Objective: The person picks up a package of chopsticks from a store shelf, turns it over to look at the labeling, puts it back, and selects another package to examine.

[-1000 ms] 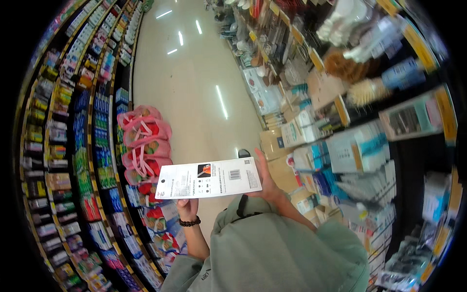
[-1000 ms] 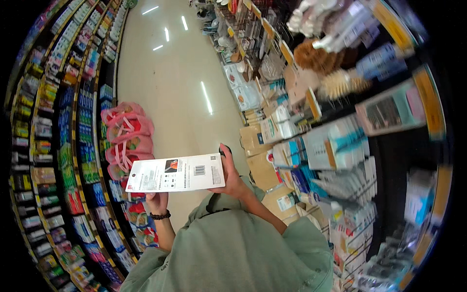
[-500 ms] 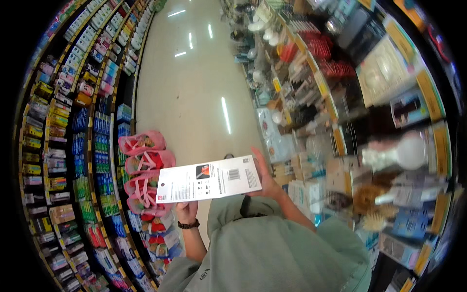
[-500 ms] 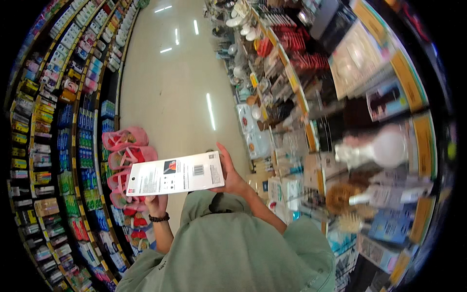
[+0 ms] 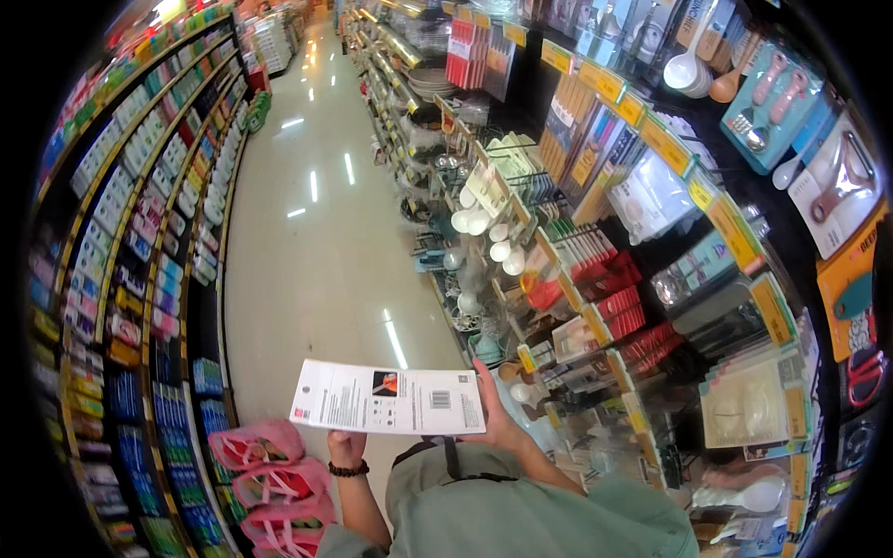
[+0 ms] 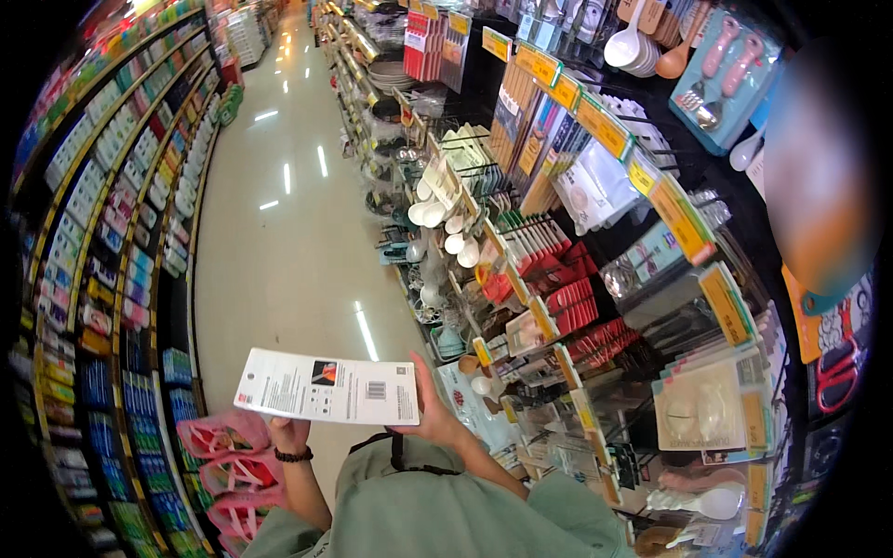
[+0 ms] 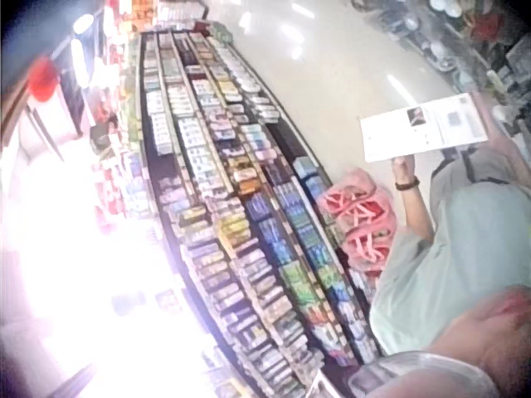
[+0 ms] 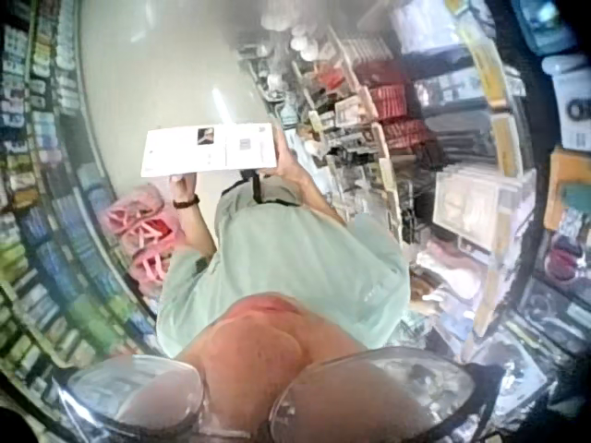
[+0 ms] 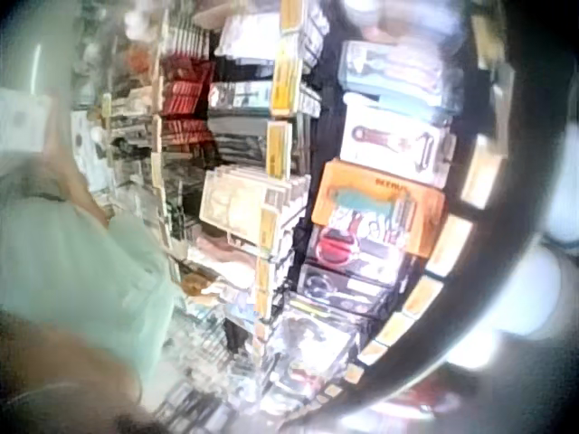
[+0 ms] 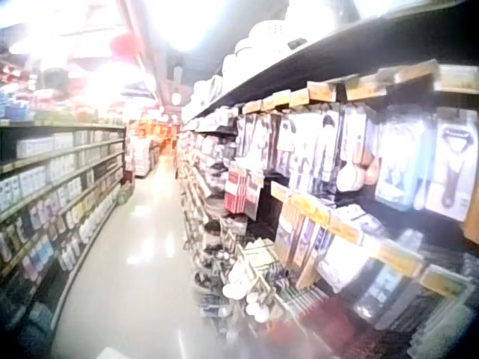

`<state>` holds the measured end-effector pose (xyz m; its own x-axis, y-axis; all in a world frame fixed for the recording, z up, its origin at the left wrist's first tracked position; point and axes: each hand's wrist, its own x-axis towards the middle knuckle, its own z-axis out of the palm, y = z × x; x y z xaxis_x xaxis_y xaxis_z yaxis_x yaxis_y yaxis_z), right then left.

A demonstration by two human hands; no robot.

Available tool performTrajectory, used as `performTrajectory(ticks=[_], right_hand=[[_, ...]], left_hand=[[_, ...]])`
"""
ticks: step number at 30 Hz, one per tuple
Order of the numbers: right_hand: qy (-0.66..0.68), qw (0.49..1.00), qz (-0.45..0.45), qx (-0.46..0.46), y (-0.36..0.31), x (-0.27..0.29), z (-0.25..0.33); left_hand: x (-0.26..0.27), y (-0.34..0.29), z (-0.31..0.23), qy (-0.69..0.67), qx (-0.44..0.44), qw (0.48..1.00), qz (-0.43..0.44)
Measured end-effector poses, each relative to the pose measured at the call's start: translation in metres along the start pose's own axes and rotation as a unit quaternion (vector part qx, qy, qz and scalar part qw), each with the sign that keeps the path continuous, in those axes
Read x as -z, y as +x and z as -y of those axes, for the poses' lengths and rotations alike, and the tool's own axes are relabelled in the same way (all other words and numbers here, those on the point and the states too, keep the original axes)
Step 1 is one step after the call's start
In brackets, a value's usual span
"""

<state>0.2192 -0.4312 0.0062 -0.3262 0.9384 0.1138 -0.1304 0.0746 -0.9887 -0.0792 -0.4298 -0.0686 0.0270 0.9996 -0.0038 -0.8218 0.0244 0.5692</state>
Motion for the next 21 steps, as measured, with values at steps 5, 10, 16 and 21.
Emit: performTrajectory(ticks=[5,10,16,21], right_hand=[[0.013,0.999,-0.040,-0.014,0.076,0.015,-0.012],[-0.039,0.999,-0.013,-0.035,0.146,0.032,-0.018],[-0.132,0.989,-0.070,-0.021,0.247,0.042,-0.080],[-0.137,0.989,-0.057,-0.005,0.338,0.057,-0.105]], left_hand=[[-0.049,0.122,-0.024,0.089,-0.034,0.995,0.016],[-0.064,0.206,-0.023,0.167,-0.093,0.981,0.025],[-0.109,0.295,-0.019,0.489,-0.174,0.855,0.011],[-0.152,0.378,-0.020,0.640,-0.213,0.736,0.056]])
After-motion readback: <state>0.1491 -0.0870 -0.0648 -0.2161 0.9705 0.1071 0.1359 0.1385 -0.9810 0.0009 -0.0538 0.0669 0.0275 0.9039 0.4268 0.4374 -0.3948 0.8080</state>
